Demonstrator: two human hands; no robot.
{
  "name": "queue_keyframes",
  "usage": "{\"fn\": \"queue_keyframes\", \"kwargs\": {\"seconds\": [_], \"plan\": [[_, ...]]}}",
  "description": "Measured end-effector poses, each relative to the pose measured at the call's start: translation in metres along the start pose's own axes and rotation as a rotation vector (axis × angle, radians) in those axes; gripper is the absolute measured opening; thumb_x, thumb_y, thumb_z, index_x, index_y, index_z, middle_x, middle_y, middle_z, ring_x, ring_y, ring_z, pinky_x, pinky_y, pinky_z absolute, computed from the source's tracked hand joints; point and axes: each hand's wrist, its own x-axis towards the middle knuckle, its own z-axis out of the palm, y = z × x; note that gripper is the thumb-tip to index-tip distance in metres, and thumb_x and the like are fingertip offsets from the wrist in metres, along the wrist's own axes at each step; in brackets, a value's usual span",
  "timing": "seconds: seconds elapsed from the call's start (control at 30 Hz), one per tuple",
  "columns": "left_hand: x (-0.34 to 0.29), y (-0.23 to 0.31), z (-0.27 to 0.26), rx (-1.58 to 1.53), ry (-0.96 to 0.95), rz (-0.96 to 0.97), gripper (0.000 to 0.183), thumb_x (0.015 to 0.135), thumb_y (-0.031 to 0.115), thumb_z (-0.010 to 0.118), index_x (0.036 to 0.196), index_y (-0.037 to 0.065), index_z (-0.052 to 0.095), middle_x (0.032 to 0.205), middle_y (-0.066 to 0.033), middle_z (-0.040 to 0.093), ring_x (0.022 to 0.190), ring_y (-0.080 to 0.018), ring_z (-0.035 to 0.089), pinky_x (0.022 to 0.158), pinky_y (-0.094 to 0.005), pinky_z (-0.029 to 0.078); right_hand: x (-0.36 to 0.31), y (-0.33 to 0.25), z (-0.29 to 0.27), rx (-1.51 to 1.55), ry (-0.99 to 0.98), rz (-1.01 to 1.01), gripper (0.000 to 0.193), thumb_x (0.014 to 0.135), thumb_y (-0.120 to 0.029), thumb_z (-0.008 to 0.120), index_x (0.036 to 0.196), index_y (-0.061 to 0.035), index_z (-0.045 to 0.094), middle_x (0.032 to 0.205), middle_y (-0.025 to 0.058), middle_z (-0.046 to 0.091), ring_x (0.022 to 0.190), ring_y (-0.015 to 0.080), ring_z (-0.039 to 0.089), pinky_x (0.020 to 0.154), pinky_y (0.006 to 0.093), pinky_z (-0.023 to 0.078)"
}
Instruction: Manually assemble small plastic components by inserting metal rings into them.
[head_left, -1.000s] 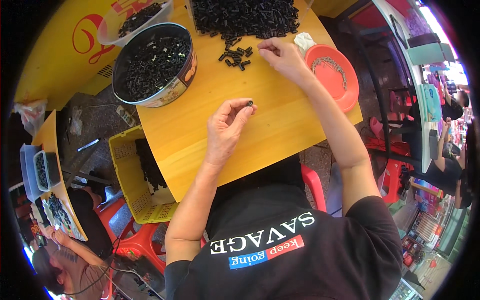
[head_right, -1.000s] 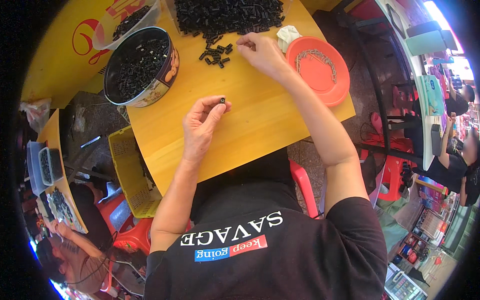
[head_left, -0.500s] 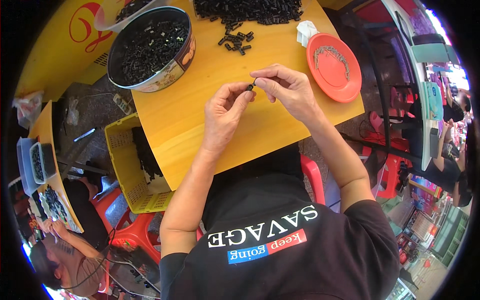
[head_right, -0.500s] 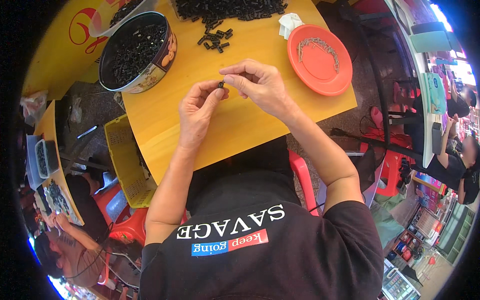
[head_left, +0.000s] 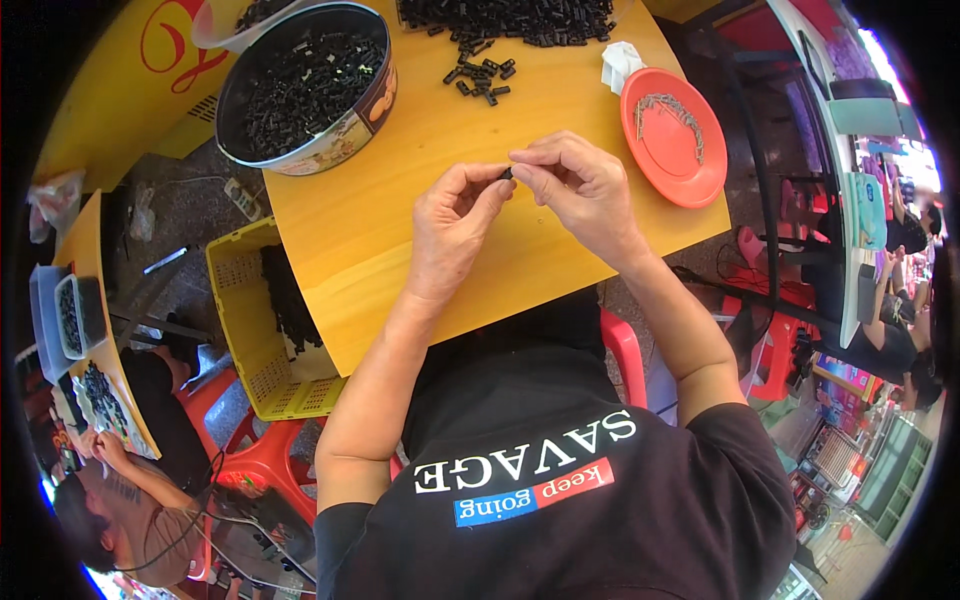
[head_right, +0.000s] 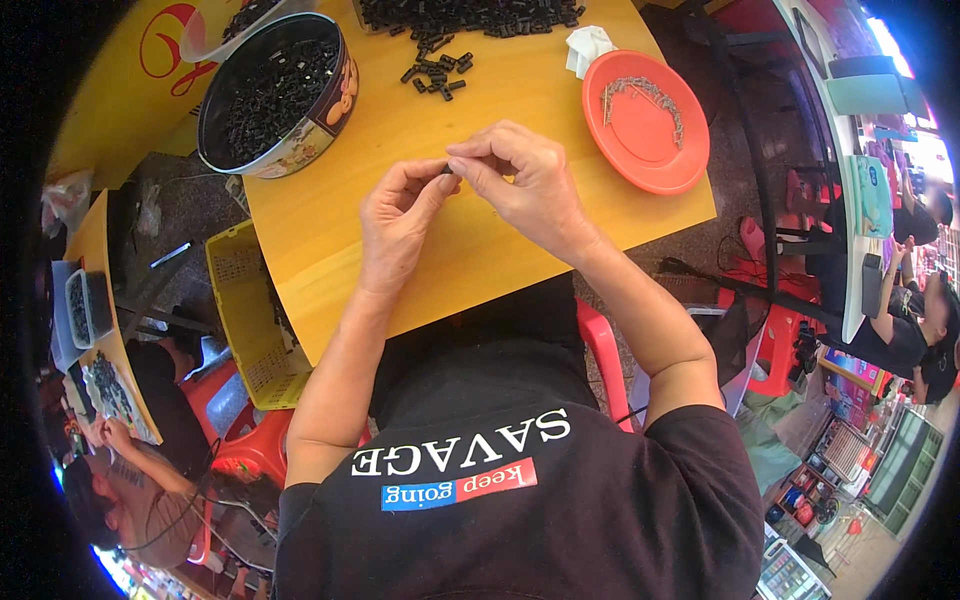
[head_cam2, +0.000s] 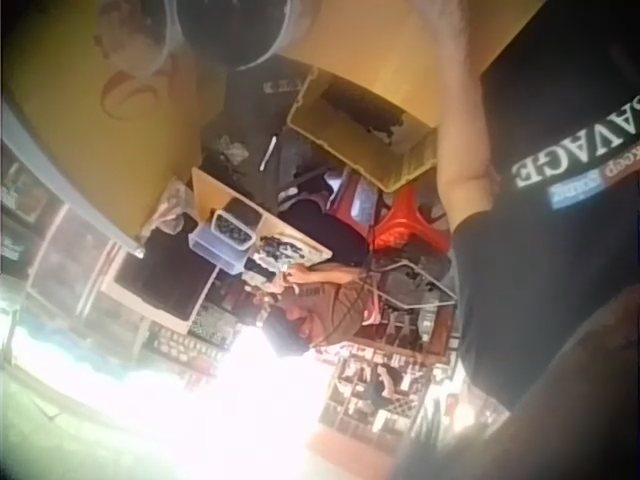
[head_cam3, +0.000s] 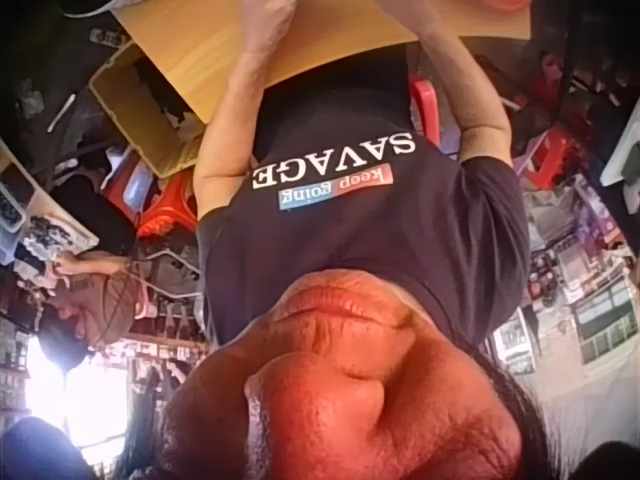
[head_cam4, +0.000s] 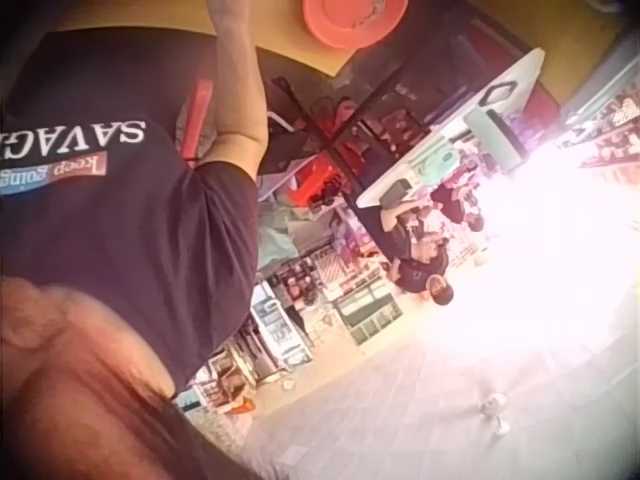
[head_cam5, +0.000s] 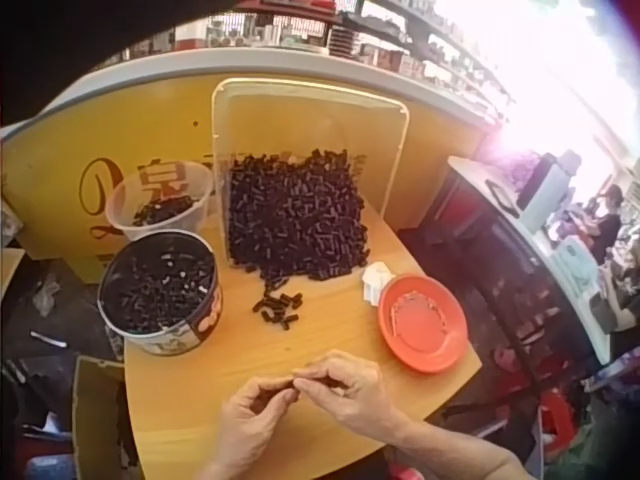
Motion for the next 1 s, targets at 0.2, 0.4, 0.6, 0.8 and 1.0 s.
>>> {"fn": "queue_keyframes", "kwargs": {"seconds": [0.2, 0.4, 0.6, 0.8, 1.0], "plan": [[-0.001, -0.003, -0.002, 0.028, -0.001, 0.022, 0.015, 0.094, 0.002, 0.069, 0.109, -0.001, 0.069, 0.098, -0.0044, 0.071, 0.090, -0.0096, 0.066, 0.082, -0.0231, 0.053, -0.002, -0.005, 0.003, 0.054, 0.019, 0.104, 0.009, 0.088, 0.000, 0.072, 0.097, 0.0040, 0.072, 0.088, 0.0099, 0.069, 0.077, 0.0140, 0.069, 0.065, 0.0253, 0.056], [-0.003, -0.001, 0.002, 0.006, 0.026, 0.006, 0.010, 0.093, 0.001, 0.070, 0.102, -0.002, 0.071, 0.091, 0.0002, 0.070, 0.082, -0.0045, 0.062, 0.074, -0.0201, 0.050, -0.011, 0.000, 0.012, -0.026, 0.097, -0.039, 0.007, 0.089, 0.003, 0.070, 0.096, 0.0046, 0.071, 0.088, 0.0096, 0.068, 0.076, 0.0126, 0.068, 0.064, 0.0245, 0.056], [0.001, -0.006, 0.001, 0.095, 0.036, 0.081, 0.011, 0.093, 0.002, 0.070, 0.103, -0.001, 0.070, 0.092, -0.0002, 0.070, 0.084, -0.0052, 0.062, 0.074, -0.0207, 0.050, -0.013, 0.003, 0.018, 0.209, 0.149, 0.224, 0.007, 0.092, 0.000, 0.069, 0.097, 0.0043, 0.070, 0.089, 0.0078, 0.068, 0.077, 0.0109, 0.068, 0.065, 0.0235, 0.055], [0.002, 0.005, -0.002, 0.018, -0.028, -0.007, 0.015, 0.094, 0.005, 0.069, 0.108, -0.001, 0.069, 0.096, -0.0028, 0.071, 0.086, -0.0071, 0.064, 0.078, -0.0223, 0.051, -0.014, -0.001, 0.000, 0.127, 0.025, 0.123, 0.016, 0.094, -0.003, 0.066, 0.108, 0.0039, 0.070, 0.088, 0.0071, 0.068, 0.075, 0.0105, 0.068, 0.065, 0.0229, 0.054], [-0.006, 0.033, -0.004, -0.052, -0.159, -0.053, 0.020, 0.094, 0.007, 0.070, 0.113, 0.000, 0.069, 0.097, -0.0032, 0.072, 0.089, -0.0098, 0.066, 0.082, -0.0246, 0.053, -0.007, -0.033, -0.026, -0.036, -0.153, -0.074, 0.026, 0.096, -0.007, 0.065, 0.121, -0.0014, 0.068, 0.090, 0.0061, 0.068, 0.075, 0.0155, 0.071, 0.066, 0.0238, 0.055]]}}
